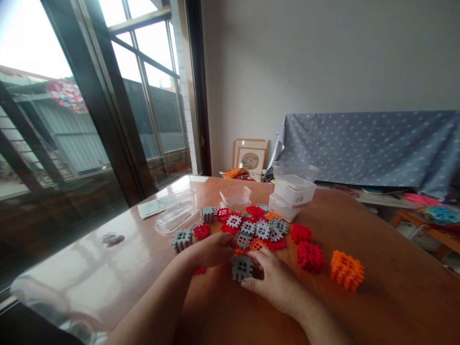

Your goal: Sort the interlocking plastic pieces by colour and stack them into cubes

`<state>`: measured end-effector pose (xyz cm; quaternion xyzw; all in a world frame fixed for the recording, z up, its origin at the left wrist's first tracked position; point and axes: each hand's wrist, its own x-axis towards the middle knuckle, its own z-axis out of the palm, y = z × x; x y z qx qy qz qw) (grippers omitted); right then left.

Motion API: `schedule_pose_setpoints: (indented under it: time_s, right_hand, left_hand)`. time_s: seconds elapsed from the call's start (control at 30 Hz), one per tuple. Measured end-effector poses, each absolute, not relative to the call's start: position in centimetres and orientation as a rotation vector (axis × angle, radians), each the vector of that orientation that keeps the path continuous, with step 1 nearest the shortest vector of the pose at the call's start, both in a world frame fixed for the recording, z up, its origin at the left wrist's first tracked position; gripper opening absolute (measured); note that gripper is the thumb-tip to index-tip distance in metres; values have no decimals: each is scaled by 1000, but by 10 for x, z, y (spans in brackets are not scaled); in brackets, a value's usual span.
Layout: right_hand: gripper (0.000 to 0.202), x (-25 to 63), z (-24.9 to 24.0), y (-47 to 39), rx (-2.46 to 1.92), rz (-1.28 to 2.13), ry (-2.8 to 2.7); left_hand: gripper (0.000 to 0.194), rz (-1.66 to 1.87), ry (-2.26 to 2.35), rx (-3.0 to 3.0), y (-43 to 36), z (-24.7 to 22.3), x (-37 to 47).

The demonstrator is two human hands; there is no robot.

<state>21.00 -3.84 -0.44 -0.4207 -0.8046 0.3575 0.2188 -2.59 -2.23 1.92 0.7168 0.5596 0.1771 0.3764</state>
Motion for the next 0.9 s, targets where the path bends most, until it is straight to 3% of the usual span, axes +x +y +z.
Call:
schedule_pose_setpoints:
  time_s: [0.2, 0.33, 0.73, 0.9]
  right_hand:
    - [66, 220, -4, -36, -1236, 950, -2274]
    - [59, 221, -2, -36, -1282, 898, -2324]
    - [26, 213, -3, -38, -1275, 839, -2317]
    - [28, 214, 0, -40, -1273, 832, -2311]
  left_hand:
    - [54, 168, 1338, 2091, -35, 34, -29]
    - [67, 72, 1343, 2251, -33, 32, -26]
    - [33, 108, 1284, 2256, -32, 28, -17]
    - [39, 74, 1322, 2231, -35, 32, -19]
